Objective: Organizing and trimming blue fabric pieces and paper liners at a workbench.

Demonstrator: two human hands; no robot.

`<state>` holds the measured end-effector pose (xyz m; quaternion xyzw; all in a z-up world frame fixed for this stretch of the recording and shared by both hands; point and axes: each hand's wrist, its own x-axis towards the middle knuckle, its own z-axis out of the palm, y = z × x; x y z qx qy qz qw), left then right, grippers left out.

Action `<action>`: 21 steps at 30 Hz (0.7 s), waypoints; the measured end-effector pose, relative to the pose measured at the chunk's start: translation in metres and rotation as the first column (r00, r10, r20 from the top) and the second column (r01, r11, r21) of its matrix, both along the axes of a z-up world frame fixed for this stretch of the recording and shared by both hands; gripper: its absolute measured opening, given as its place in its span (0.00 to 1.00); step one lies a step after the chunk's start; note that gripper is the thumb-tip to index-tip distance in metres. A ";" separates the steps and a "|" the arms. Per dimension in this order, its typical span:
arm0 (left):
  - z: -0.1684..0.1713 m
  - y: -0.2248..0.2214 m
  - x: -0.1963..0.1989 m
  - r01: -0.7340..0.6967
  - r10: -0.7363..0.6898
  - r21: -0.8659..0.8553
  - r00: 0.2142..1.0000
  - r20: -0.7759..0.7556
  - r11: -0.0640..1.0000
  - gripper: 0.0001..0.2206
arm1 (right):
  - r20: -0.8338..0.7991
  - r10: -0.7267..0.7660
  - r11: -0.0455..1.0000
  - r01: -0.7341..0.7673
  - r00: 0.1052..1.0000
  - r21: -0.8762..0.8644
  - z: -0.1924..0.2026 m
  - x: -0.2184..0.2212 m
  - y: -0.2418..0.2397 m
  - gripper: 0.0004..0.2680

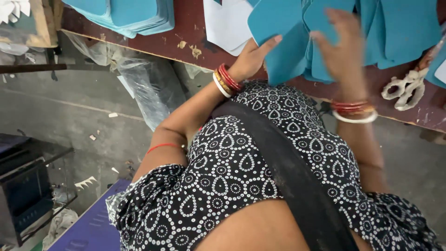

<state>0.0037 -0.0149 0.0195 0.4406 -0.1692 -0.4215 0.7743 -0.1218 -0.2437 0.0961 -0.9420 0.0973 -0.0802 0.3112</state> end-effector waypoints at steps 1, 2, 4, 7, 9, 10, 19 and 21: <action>-0.011 -0.002 -0.004 0.000 0.000 0.000 1.000 -0.002 1.000 0.14 | -0.002 0.000 1.000 0.000 1.000 0.000 -0.006 0.006 0.016 0.19; -0.023 -0.003 -0.007 -0.018 0.018 0.019 1.000 0.021 1.000 0.14 | 0.014 0.047 0.999 -0.047 0.999 0.021 -0.012 0.014 0.032 0.20; -0.043 -0.004 -0.008 -0.035 0.033 0.036 0.998 0.046 0.999 0.14 | 0.031 0.092 0.995 -0.093 0.995 0.041 -0.009 0.023 0.060 0.22; -0.051 0.003 -0.005 -0.133 0.134 0.135 0.991 0.005 0.982 0.16 | 0.181 0.203 0.970 -0.172 0.962 -0.169 0.009 0.027 0.084 0.27; -0.026 0.014 -0.001 -0.127 0.134 0.046 0.954 -0.268 0.991 0.19 | 0.123 0.275 0.961 -0.278 0.954 0.008 0.012 0.028 0.088 0.25; -0.018 0.018 0.002 -0.126 0.134 0.046 0.954 -0.269 0.991 0.19 | 0.122 0.275 0.961 -0.277 0.954 0.007 0.003 0.027 0.085 0.25; 0.024 0.032 0.011 -0.093 0.034 -0.153 0.936 -0.351 0.984 0.23 | 0.027 -0.047 0.726 0.016 0.999 0.687 -0.036 -0.010 0.006 0.19; 0.011 0.027 0.010 -0.142 0.141 -0.033 0.989 -0.034 0.989 0.22 | 0.005 -0.083 0.671 0.052 0.997 0.740 -0.030 -0.020 -0.014 0.17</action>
